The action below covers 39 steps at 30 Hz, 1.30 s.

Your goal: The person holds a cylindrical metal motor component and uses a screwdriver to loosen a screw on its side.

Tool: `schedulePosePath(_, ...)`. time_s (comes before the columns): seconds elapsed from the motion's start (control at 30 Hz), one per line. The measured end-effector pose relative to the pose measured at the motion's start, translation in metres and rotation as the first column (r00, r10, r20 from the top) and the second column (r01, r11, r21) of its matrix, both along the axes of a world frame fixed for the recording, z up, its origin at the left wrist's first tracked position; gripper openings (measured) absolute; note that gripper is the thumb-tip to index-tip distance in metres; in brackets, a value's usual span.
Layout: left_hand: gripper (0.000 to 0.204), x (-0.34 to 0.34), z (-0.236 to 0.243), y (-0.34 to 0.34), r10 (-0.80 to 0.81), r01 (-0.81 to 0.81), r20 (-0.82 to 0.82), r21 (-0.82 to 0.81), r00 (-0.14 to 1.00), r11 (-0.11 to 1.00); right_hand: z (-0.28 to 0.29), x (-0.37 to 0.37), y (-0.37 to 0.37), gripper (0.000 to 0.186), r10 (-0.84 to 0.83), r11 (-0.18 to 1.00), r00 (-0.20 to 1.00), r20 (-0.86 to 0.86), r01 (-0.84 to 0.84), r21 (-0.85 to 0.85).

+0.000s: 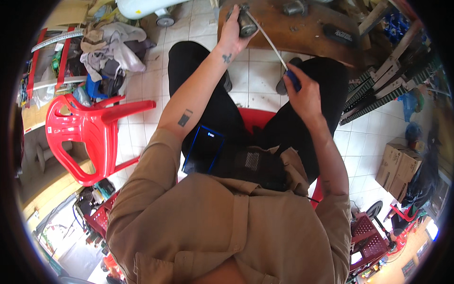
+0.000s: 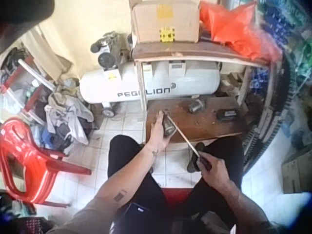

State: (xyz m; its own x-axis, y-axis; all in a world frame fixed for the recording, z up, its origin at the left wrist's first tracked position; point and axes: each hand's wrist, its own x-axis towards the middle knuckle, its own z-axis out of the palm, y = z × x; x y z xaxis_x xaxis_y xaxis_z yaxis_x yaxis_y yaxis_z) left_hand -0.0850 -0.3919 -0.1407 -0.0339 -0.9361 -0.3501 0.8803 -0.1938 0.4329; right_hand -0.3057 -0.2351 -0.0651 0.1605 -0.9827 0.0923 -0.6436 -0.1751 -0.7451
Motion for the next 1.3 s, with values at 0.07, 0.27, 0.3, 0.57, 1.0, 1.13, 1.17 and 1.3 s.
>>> schedulePosePath(0.07,0.038,-0.007,-0.002,0.003,0.051,-0.044,0.114,-0.056,0.992,0.997,-0.007,-0.001,0.0,0.033,-0.045,0.998,0.997,0.07,0.042,0.039)
schedulePosePath(0.27,0.059,-0.011,0.013,0.005,0.134,-0.133,0.248,-0.02,0.96,0.991,0.009,0.002,0.002,0.034,-0.09,0.995,0.995,-0.053,0.093,0.048)
schedulePosePath(0.3,0.065,-0.013,0.019,0.008,0.119,-0.123,0.28,-0.001,0.953,0.992,0.011,-0.001,0.001,0.033,-0.114,0.99,0.99,-0.082,0.121,0.075)
schedulePosePath(0.57,0.063,-0.01,0.024,0.011,0.129,-0.117,0.241,-0.063,0.962,0.991,-0.023,-0.01,0.003,0.031,-0.004,0.991,1.0,-0.019,0.006,0.13)
schedulePosePath(1.0,0.044,-0.003,0.032,0.014,0.101,-0.093,0.152,-0.06,0.983,0.994,-0.007,-0.012,-0.002,0.026,-0.174,0.957,0.94,0.294,0.091,0.277)
schedulePosePath(1.13,0.047,-0.008,0.038,0.018,0.129,-0.109,0.214,-0.104,0.968,0.989,-0.001,-0.007,-0.003,0.027,-0.069,0.93,0.982,0.175,0.0,0.367)
schedulePosePath(1.17,0.049,-0.008,0.038,0.018,0.12,-0.1,0.233,-0.099,0.965,0.99,0.002,-0.006,-0.003,0.029,-0.051,0.92,0.995,0.091,0.011,0.391)
schedulePosePath(1.3,0.047,-0.012,0.045,0.024,0.118,-0.098,0.295,-0.081,0.948,0.992,-0.009,-0.011,-0.008,0.031,-0.169,0.926,0.963,0.21,0.082,0.369)
